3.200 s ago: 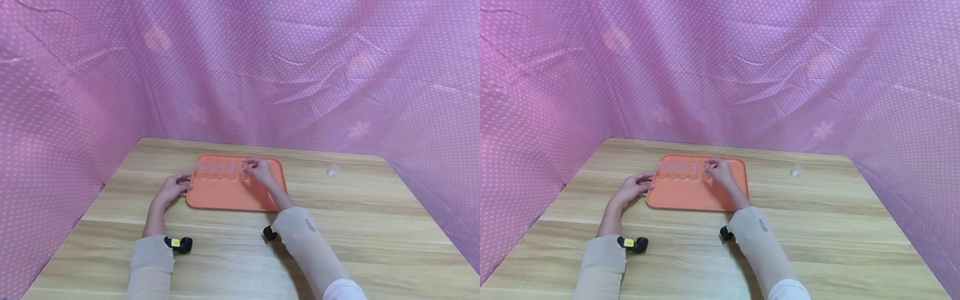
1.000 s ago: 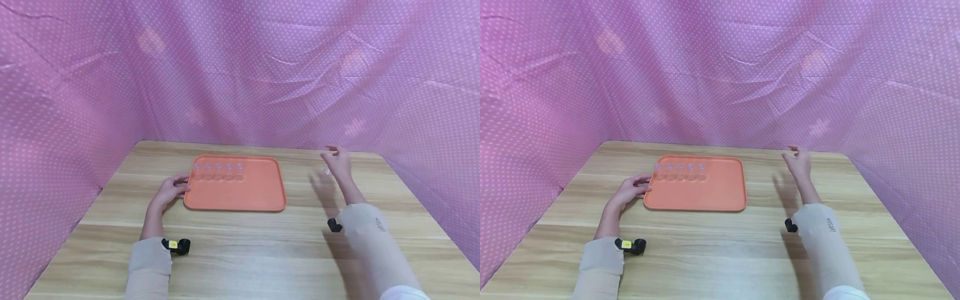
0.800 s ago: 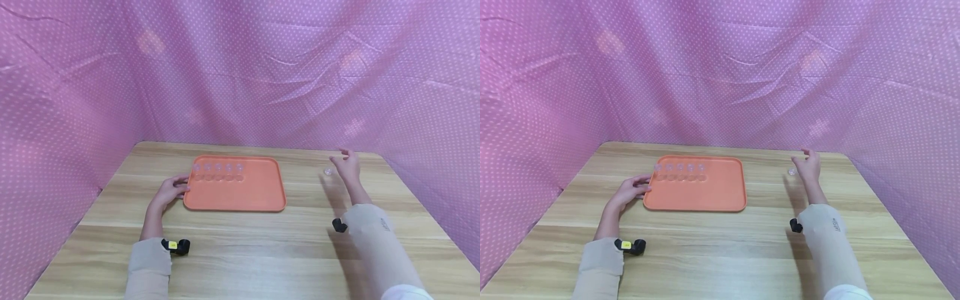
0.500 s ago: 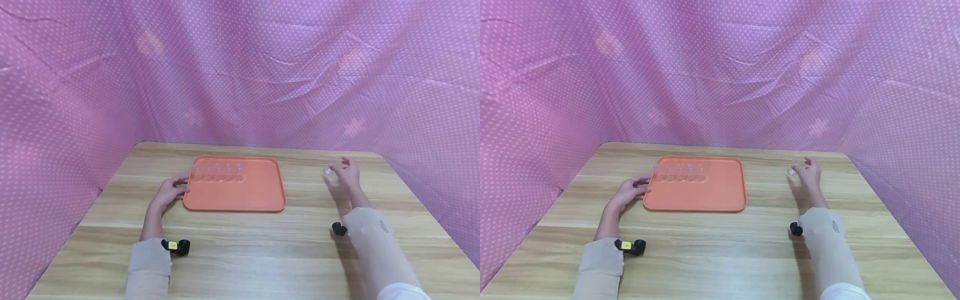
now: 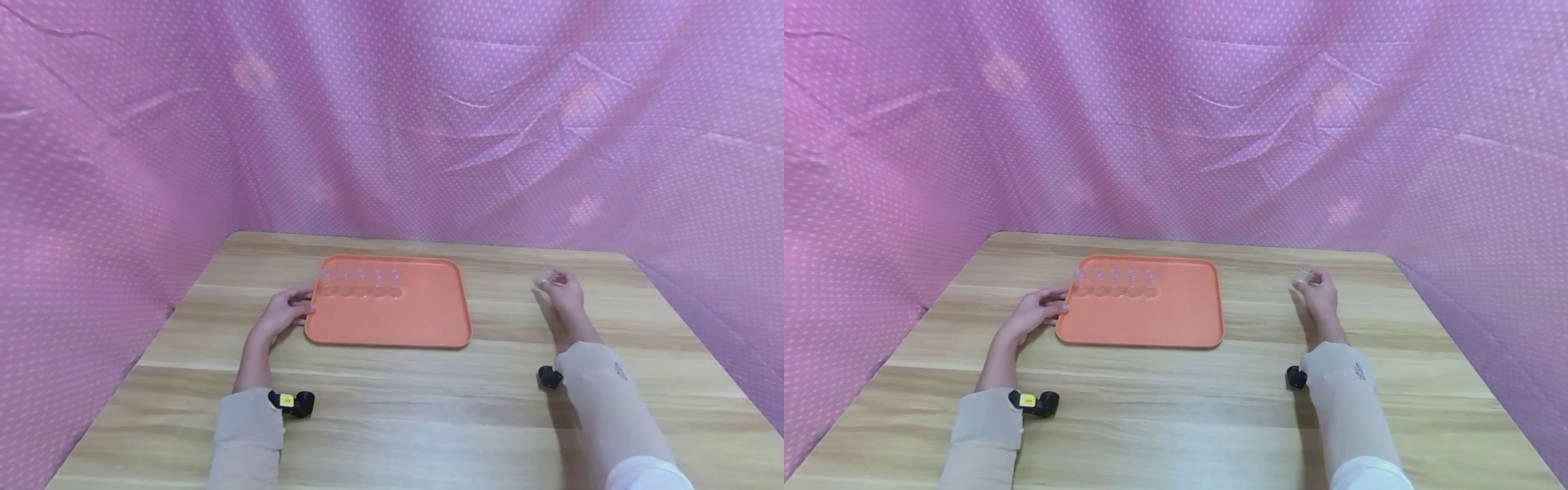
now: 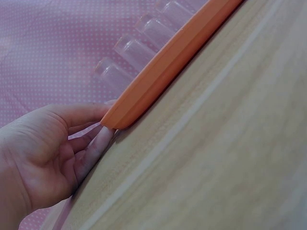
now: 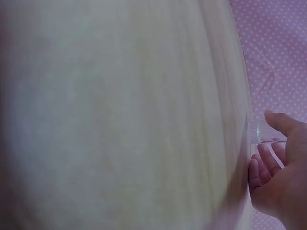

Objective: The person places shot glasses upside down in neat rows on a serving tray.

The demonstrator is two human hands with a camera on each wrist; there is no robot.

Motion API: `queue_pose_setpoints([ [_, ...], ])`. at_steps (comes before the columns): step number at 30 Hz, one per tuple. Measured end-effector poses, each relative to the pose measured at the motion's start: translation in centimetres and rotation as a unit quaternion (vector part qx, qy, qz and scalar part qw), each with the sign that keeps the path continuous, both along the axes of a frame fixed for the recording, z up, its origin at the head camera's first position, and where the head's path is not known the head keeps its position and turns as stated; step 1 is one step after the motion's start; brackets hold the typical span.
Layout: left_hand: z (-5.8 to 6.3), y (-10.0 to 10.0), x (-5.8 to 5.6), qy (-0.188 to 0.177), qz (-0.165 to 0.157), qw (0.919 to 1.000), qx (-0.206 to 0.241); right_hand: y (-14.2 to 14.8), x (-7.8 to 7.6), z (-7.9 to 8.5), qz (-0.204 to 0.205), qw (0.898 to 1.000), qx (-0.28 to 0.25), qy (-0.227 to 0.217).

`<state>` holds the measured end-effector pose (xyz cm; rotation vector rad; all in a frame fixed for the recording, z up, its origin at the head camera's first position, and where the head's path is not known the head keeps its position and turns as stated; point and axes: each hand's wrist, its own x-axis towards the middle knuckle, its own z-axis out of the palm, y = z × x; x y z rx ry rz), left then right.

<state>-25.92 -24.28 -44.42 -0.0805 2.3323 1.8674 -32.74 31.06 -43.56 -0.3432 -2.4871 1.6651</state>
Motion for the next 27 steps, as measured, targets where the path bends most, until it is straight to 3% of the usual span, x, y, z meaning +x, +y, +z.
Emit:
queue_pose_setpoints([
  [8, 0.06, 0.15, 0.02, -0.001, -0.001, 1.0000, -0.005, 0.24, 0.09, -0.34, 0.002, 0.999, 0.053, 0.004],
  [21, 0.27, 0.35, 0.37, 0.003, 0.001, 0.9999, -0.014, -0.18, -0.32, -0.73, -0.017, 0.997, 0.082, 0.006],
  [27, 0.26, 0.29, 0.26, -0.001, 0.004, 1.0000, -0.008, -0.41, -0.44, -0.84, -0.025, 0.992, 0.120, 0.014],
])
